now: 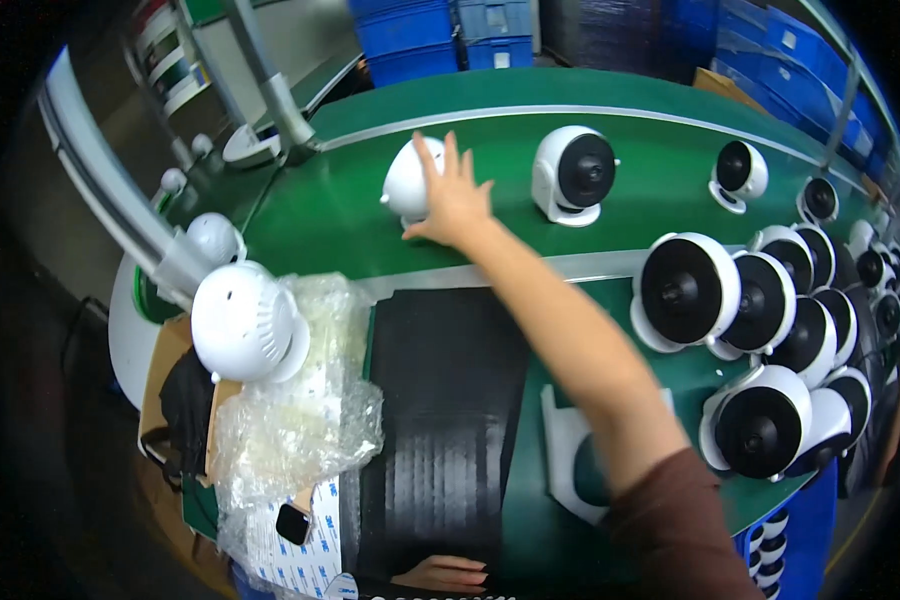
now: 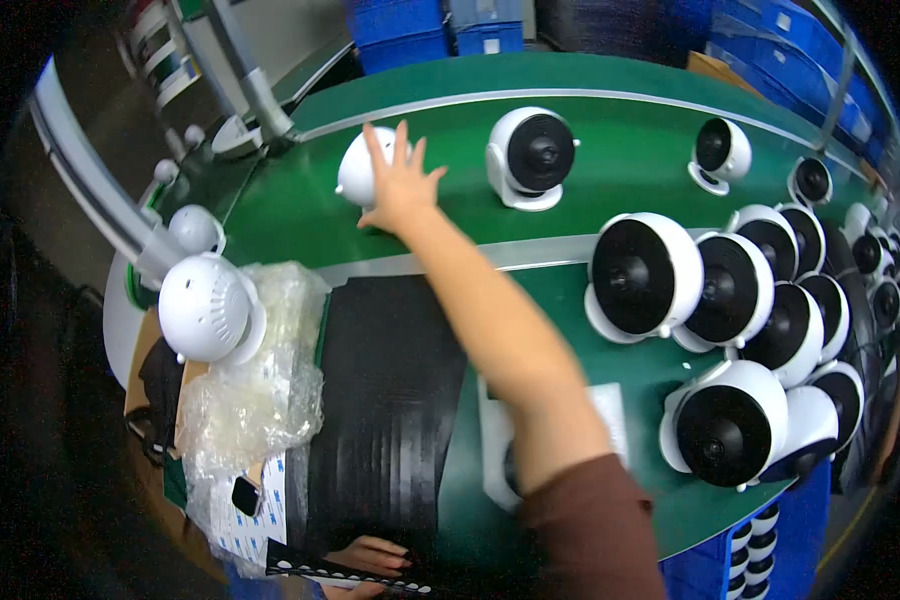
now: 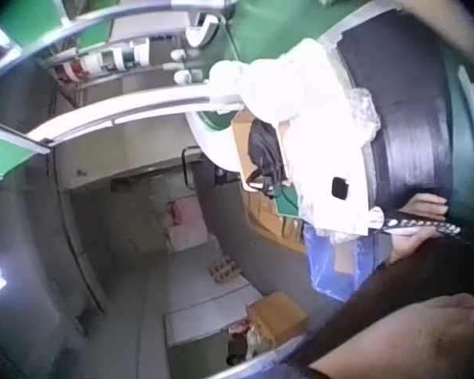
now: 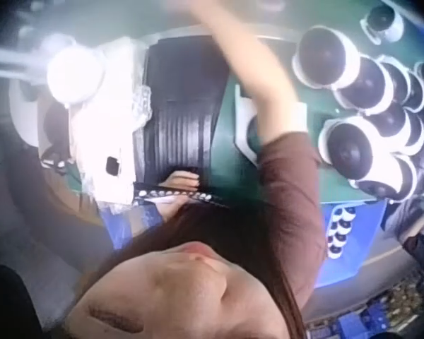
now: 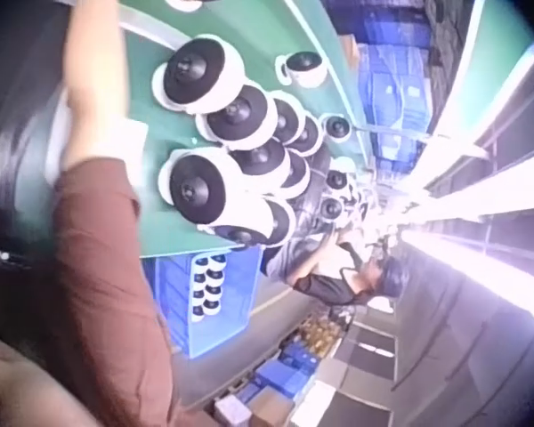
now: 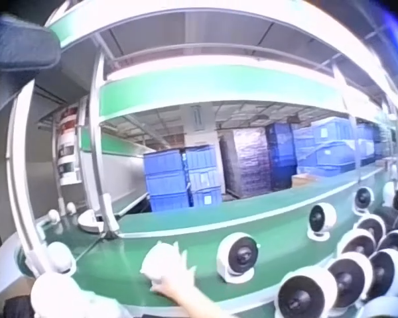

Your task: Applying adhesive pads to the base and internal components of security camera housings on a factory assembly line.

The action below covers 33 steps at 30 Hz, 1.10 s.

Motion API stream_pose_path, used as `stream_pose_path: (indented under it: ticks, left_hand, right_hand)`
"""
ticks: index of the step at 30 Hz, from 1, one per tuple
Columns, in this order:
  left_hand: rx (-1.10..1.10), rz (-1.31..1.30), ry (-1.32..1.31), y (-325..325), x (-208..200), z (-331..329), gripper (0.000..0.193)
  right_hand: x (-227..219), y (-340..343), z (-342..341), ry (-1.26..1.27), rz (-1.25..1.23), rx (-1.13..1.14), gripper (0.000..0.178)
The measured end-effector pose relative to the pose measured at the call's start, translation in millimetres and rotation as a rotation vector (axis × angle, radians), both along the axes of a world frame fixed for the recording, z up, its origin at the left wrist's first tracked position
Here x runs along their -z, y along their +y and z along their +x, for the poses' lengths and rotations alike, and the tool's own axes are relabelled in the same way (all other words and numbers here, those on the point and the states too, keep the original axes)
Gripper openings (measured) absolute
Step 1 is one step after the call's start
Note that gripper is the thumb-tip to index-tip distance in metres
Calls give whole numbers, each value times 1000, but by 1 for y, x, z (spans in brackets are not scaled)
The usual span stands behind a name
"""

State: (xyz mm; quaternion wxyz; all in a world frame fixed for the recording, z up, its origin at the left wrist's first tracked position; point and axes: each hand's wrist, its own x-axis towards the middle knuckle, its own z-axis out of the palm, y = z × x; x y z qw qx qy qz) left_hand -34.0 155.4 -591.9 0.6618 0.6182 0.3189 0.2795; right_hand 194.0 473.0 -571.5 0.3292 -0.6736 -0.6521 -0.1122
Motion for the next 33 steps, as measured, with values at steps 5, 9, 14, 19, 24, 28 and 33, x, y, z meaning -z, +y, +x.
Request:
stream_pose_path:
  ticks: [5, 9, 14, 19, 24, 28, 33]
  left_hand:
    - [-97, 49, 49, -14, 26, -21, 20]
    - [-65, 241, -41, -13, 41, -25, 24]
    - [-301, -27, -226, -17, 11, 12, 25]
    - [-409, -50, -359, -25, 4, 37, 31]
    - [-428, 44, -502, -32, -10, 72, 51]
    - [-351, -58, -466, -34, -6, 97, 29]
    - [-389, -65, -403, -29, -8, 107, 32]
  right_hand:
    - [-21, 2, 2, 389, -87, -86, 107]
    - [-82, -56, 27, 837, -308, -182, 97]
    - [-102, -168, 63, 1073, -717, -490, 52]
    - [-64, -261, 96, 1184, -732, -363, 53]
    - [-43, -277, 81, -9, -612, -271, 40]
    - [-68, -296, 80, -184, -167, -73, 33]
    - [-148, -401, 52, 500, -12, -426, 22]
